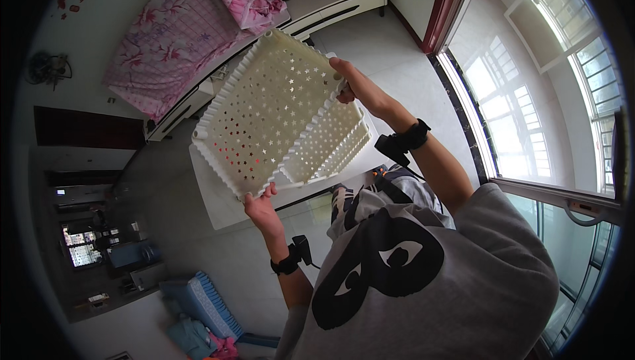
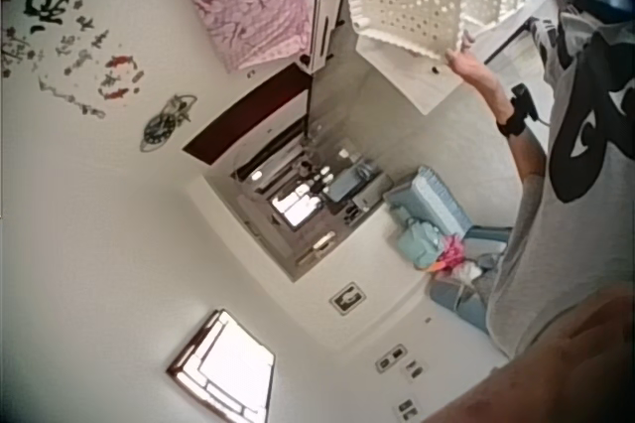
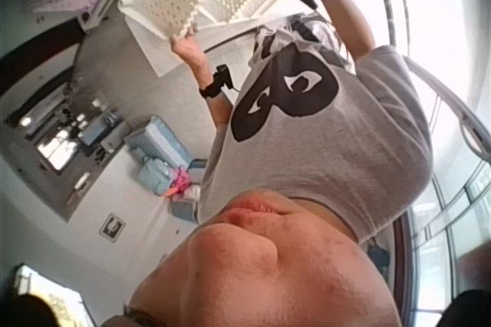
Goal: Assembling a multi-tiered plastic storage shelf unit including the baskets and wheels.
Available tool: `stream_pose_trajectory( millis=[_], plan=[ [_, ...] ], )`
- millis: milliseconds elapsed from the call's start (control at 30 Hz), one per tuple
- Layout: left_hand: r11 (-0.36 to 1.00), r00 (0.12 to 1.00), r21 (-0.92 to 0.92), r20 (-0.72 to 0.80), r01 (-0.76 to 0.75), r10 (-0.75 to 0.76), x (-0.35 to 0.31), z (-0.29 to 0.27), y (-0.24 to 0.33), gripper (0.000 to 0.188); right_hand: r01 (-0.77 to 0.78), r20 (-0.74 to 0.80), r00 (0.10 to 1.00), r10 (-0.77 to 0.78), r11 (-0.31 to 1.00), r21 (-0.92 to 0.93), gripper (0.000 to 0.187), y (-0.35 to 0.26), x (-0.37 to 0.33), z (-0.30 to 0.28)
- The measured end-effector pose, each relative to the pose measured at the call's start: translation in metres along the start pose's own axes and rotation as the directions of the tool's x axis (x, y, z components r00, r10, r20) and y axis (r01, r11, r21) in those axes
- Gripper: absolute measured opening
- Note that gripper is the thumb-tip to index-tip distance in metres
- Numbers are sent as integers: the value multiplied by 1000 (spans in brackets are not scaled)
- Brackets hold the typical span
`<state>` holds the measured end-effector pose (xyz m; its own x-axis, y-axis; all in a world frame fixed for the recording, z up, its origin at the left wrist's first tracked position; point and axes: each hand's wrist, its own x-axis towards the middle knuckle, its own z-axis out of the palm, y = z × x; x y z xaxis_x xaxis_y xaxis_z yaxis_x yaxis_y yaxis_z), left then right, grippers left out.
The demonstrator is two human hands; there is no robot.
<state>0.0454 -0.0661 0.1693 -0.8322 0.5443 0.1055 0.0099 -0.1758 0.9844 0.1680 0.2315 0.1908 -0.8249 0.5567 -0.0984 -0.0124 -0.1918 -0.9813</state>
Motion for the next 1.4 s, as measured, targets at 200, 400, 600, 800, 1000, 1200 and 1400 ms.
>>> stream_pose_trajectory(
  millis=[200, 400, 600, 800, 1000, 1200, 1400],
  plan=[
    [996, 1000, -89, 17, -18, 20, -1, 1, 6, 37, -25, 37, 999, 26, 999, -35, 73, -2, 4, 1],
    [992, 999, -125, 51, 6, 0, 3, 2, 11, 43, -72, 76, 994, 80, 992, -105, 75, 0, 9, -5],
    [994, 997, -89, 55, 56, -51, 4, 4, 20, 46, -51, 40, 998, 55, 994, -93, 73, -5, 1, -2],
    [990, 995, -121, 79, 76, -67, 5, 0, 16, 47, 7, 23, 1000, -8, 999, 49, 61, -10, -6, 1],
    [986, 997, -153, 51, 65, -58, 4, -1, 14, 45, 30, -103, 994, -31, 1000, -6, 59, 1, -6, 10],
    [973, 996, -214, 29, 93, -88, 8, -4, 8, 42, 113, -162, 980, -119, 993, -47, 65, 12, 7, 9],
    [967, 993, -225, 30, 117, -113, 7, -3, 12, 48, 68, -35, 997, -72, 991, -111, 58, 3, 4, 5]
  ],
)
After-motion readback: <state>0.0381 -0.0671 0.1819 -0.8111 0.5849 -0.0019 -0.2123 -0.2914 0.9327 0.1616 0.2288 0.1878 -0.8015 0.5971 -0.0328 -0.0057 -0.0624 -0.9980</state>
